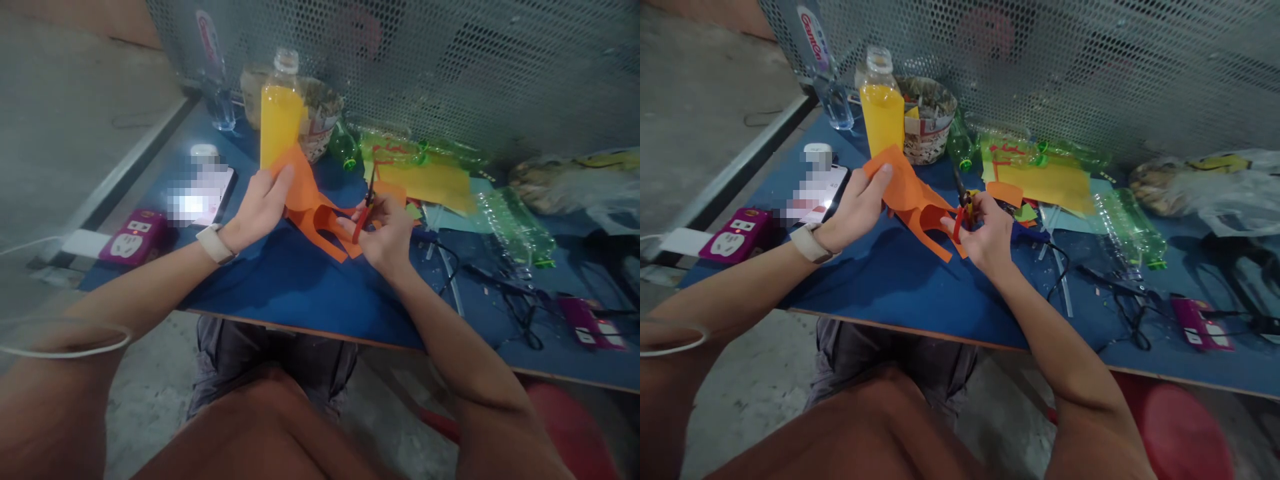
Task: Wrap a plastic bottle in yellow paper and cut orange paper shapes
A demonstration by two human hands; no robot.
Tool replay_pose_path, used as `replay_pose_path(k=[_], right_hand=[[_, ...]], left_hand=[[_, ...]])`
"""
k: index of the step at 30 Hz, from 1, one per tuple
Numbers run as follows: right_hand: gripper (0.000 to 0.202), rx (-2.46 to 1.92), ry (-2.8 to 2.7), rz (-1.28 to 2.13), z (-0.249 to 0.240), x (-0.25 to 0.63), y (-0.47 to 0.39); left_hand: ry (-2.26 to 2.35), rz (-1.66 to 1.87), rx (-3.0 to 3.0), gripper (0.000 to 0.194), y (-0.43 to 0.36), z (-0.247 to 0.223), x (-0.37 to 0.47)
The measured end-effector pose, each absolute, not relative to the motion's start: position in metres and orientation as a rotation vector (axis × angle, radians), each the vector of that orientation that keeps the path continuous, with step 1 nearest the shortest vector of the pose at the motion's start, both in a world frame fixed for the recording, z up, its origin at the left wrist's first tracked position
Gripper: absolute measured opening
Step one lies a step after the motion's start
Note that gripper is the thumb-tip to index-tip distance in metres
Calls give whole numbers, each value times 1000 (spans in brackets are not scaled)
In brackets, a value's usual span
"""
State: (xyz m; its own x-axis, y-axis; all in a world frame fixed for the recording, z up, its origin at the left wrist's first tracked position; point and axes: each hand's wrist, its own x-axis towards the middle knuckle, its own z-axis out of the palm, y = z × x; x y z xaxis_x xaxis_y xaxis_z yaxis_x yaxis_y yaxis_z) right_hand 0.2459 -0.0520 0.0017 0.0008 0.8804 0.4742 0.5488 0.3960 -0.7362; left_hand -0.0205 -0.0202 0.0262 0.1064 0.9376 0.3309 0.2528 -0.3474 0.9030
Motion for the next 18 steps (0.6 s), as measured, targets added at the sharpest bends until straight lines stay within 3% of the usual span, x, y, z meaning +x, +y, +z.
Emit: replay_pose_path(k=[5,9,14,18], right_hand=[[89,-1346,-1923,327,-9,260,-34],[90,-1395,-1964,263,-15,262,-29],[60,-1294,-1965,99,-6,261,-36],[33,-1187,-2039,205,-4,259,-32]], left_hand=[[1182,1135,1778,57,-17,22,-20],[1199,1053,1945,53,-19,23,-18],[1267,980,2189,49,-22,21,-16],[1287,910,2291,52,-25,20,-15]])
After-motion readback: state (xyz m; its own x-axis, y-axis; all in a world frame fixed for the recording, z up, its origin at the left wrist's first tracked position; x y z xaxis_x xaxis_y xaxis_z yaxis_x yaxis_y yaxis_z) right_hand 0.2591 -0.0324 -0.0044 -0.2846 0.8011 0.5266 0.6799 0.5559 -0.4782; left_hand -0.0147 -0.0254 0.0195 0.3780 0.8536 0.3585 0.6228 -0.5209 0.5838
